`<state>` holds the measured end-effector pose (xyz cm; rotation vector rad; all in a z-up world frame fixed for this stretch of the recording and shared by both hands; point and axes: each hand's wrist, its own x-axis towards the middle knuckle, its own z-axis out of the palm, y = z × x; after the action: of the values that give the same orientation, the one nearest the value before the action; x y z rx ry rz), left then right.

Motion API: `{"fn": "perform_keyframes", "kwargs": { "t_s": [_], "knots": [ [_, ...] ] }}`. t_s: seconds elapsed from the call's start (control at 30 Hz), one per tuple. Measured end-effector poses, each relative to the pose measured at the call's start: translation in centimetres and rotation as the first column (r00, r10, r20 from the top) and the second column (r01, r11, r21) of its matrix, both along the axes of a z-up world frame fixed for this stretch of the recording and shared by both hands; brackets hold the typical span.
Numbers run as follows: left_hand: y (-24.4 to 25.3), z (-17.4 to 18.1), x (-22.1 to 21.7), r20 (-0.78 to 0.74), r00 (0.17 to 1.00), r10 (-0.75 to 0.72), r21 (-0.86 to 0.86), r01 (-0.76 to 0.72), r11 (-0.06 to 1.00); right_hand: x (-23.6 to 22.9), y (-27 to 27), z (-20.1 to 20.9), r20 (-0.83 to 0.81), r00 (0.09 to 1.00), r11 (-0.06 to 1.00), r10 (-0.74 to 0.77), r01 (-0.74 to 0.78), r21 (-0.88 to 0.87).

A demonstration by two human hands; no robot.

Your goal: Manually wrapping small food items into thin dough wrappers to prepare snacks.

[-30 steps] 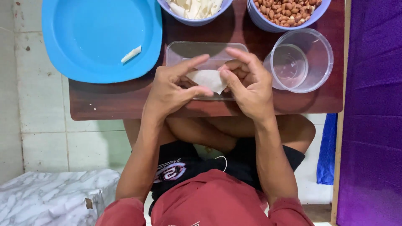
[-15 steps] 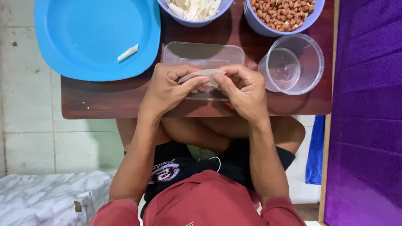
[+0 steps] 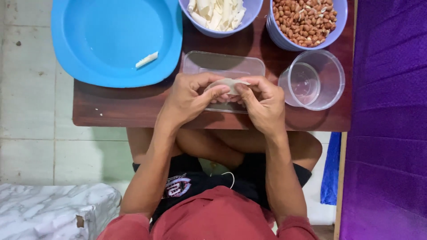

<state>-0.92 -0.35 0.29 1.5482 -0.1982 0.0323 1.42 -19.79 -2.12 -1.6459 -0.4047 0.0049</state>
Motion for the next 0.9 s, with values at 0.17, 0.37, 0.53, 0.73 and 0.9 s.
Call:
{"fn": "perform_keyframes", "kwargs": {
  "t_s": [0.17,0.37,0.53,0.73,0.9],
  "knots": [
    [0.7,-1.0,0.1,0.007,1.000,-0.018,0.000,0.018,1.000,0.3,-0.5,-0.7,0.007,1.000,0.999,-0.024,0.024,-0.030],
    [0.5,-1.2,0.0,0.002,1.000,-0.018,0.009,0.018,1.000,0.0,0.3,0.9,0.017,0.999,0.996,-0.041,0.042,-0.074],
    [0.7,-1.3,0.0,0.029,0.999,-0.031,0.038,0.030,0.999,-0.3,1.0,1.6,0.016,0.999,0.996,-0.039,0.040,-0.079],
    [0.9,-1.5,-0.1,0.047,0.999,-0.014,0.068,0.011,0.998,-0.2,0.6,1.7,-0.024,0.999,0.994,-0.045,0.043,-0.103],
    [0.7,-1.1,-0.1,0.112,0.993,0.025,0.091,-0.035,0.995,0.0,-0.4,0.1,0.001,0.999,0.996,-0.035,0.035,-0.082]
  ]
}}
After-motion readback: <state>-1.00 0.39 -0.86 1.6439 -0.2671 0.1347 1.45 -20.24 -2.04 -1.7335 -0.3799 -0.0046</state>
